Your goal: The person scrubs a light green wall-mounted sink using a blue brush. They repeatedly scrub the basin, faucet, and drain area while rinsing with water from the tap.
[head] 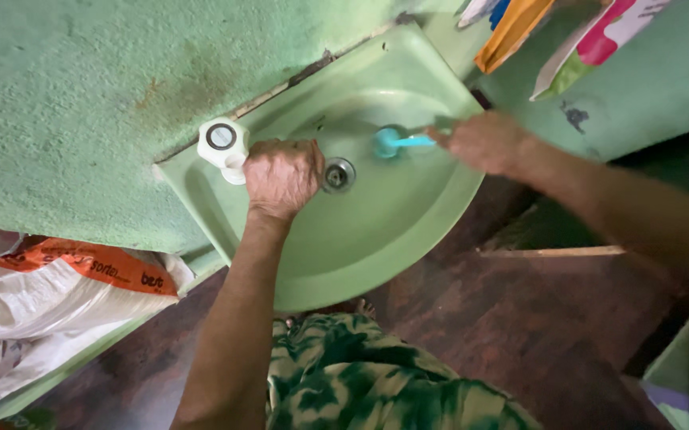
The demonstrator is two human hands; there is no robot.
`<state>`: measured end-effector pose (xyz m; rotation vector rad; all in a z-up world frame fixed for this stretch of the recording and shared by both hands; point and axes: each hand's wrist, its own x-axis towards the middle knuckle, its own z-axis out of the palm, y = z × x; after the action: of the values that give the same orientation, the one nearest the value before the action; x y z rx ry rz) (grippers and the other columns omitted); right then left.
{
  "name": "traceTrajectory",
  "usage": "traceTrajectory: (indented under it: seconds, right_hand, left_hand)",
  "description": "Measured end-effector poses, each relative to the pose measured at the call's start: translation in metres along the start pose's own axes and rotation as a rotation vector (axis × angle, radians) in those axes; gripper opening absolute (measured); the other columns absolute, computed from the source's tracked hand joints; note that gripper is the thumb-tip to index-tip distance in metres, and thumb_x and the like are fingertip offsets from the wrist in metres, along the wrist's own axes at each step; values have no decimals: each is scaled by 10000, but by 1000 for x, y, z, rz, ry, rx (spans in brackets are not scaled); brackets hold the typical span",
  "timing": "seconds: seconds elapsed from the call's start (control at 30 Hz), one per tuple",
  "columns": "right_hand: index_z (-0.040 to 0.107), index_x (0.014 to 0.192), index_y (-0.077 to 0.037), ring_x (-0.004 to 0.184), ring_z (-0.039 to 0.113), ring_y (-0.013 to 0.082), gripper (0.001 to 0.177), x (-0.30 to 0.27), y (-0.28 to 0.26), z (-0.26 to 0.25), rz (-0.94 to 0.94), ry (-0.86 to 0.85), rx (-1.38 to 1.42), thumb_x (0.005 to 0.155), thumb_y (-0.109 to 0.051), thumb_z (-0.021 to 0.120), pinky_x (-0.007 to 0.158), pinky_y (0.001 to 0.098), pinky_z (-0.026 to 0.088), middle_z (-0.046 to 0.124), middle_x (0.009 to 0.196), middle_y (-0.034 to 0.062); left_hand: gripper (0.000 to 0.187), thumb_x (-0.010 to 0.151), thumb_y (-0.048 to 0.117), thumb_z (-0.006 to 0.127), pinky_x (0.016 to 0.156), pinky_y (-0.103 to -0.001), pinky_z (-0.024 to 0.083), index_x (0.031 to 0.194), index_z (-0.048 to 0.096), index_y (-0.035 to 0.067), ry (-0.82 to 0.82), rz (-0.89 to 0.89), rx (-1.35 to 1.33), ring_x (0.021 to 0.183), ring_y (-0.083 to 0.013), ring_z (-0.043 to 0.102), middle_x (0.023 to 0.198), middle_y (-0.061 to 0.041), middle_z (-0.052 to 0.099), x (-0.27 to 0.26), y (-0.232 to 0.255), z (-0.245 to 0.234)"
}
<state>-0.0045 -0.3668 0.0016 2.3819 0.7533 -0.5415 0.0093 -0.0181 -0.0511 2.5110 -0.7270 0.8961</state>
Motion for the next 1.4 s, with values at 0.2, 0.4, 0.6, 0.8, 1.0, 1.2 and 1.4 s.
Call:
traceTrajectory:
  seconds: [0.2, 0.4, 0.6, 0.8, 1.0, 1.2, 1.4]
  right_hand:
    - [303, 1598, -146, 748, 717, 327, 754, -20, -33, -3, 68, -118, 261, 882, -75, 527, 630, 481, 574, 703, 873, 135]
    - [247, 1640, -105, 759, 741, 321, 697, -61, -9, -16, 262, -212, 152, 979, -95, 468, 614, 456, 604, 708, 877, 135]
    - [313, 1564, -35, 766, 713, 343, 788, -47, -63, -3, 99, -95, 353, 833, -150, 584, 636, 461, 585, 693, 870, 164]
    - [306, 1575, -26, 743, 733, 364, 667, -56, -73, -5, 146, -121, 220, 940, -100, 498, 605, 489, 600, 703, 878, 172]
    - [379, 1556, -87, 752, 746, 353, 619, -64, -45, -21, 257, -117, 173, 949, -82, 497, 610, 480, 593, 712, 891, 165]
    - [317, 1507, 62, 663, 697, 315, 631, -77, -131, -54, -12, -160, 420, 936, -106, 525, 522, 439, 598, 679, 817, 171]
    - [210, 1581, 65, 645, 710, 296, 704, -96, -161, -74, 56, -210, 412, 962, -92, 504, 476, 376, 604, 641, 878, 213]
  left_hand:
    - [335, 919, 229, 684, 573, -416, 499, 602, 613, 147, -11, 21, 12, 567, -279, 634, 611, -70, 647, -3, -2, 3]
    - [323, 911, 235, 690, 590, -418, 505, 610, 612, 148, -7, 13, 2, 568, -281, 631, 606, -68, 642, -3, -2, 4]
    - [333, 925, 222, 689, 591, -417, 507, 610, 609, 145, -1, 8, -3, 571, -283, 633, 606, -74, 641, -3, -1, 3]
    - [330, 913, 244, 679, 578, -426, 507, 603, 616, 149, 1, -1, 23, 557, -287, 634, 594, -69, 645, -4, -1, 4]
    - [344, 941, 242, 673, 612, -425, 517, 617, 620, 139, -9, -2, 5, 578, -288, 638, 613, -74, 649, -4, -3, 5]
    - [325, 929, 248, 677, 600, -424, 510, 627, 626, 140, -2, 1, 6, 581, -289, 639, 618, -76, 651, -5, -3, 5]
    - [325, 933, 228, 687, 610, -416, 518, 629, 618, 135, 12, 0, -25, 584, -284, 640, 623, -70, 648, -5, -3, 5]
